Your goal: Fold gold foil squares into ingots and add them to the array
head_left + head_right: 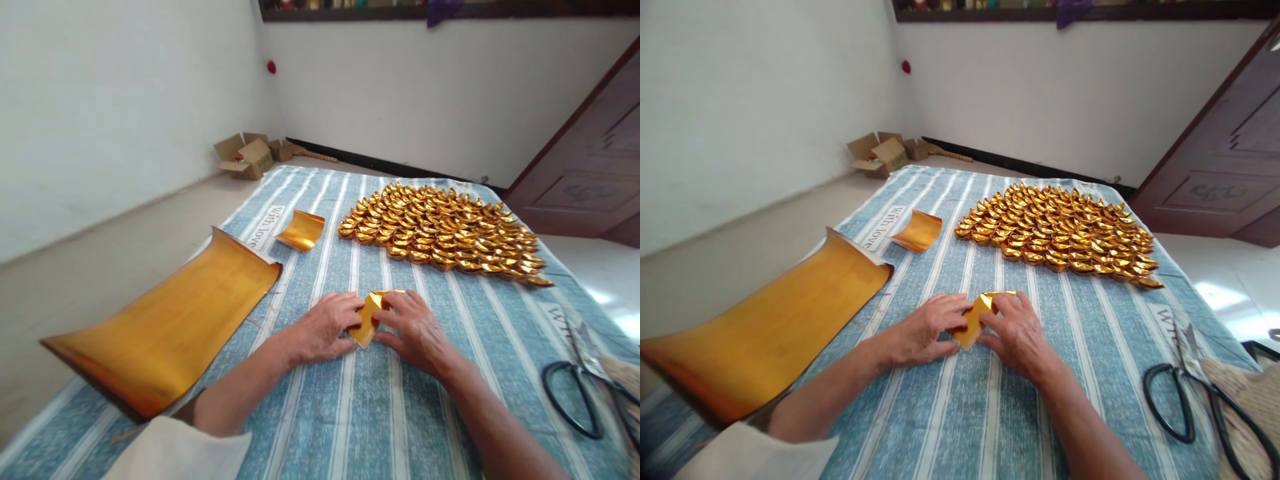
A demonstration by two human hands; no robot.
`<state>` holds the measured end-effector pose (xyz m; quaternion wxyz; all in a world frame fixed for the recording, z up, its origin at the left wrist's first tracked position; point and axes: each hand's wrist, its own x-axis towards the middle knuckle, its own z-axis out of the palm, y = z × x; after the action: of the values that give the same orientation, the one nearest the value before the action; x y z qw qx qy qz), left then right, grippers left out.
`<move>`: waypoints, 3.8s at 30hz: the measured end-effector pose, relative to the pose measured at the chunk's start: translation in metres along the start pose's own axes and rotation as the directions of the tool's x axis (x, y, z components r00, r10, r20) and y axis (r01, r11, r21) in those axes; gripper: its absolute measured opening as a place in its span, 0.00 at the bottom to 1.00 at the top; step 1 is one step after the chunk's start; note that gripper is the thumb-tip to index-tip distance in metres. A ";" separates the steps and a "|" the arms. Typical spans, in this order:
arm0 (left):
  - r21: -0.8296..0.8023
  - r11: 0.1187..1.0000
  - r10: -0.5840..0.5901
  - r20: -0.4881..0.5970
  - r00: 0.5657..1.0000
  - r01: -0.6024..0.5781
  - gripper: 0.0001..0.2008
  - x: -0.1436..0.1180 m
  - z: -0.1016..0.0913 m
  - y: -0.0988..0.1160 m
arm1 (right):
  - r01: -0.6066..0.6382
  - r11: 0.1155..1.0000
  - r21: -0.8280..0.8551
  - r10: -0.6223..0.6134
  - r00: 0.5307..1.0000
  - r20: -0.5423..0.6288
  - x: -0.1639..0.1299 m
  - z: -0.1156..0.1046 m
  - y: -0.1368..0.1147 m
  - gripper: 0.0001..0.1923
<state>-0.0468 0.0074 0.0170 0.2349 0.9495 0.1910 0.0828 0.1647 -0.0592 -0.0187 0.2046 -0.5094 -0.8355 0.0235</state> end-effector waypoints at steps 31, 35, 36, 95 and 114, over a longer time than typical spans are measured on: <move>0.163 0.935 -0.202 -0.485 0.851 0.315 0.05 0.003 0.048 -0.006 | -0.098 0.991 -0.092 0.080 0.980 -0.182 0.004 0.021 -0.009 0.13; 0.290 0.886 -0.144 -0.570 0.809 0.362 0.06 0.000 0.045 0.017 | -0.119 0.987 -0.112 0.098 0.979 -0.177 0.004 0.022 -0.011 0.13; 0.313 0.887 -0.108 -0.571 0.814 0.338 0.07 -0.002 0.044 0.025 | -0.124 0.986 -0.110 0.103 0.979 -0.178 0.005 0.022 -0.012 0.13; 0.288 0.926 -0.145 -0.328 0.933 0.245 0.28 -0.017 0.076 0.056 | -0.111 0.988 -0.107 0.089 0.977 -0.192 0.003 0.025 -0.012 0.13; 0.272 0.928 -0.158 -0.333 0.930 0.255 0.27 -0.016 0.077 0.057 | -0.117 0.986 -0.122 0.091 0.976 -0.198 0.002 0.027 -0.011 0.13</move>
<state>-0.0245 -0.0775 -0.0241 0.0580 0.9245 0.3354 0.1717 0.1450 -0.0586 -0.0399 0.2484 -0.5650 -0.7837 -0.0707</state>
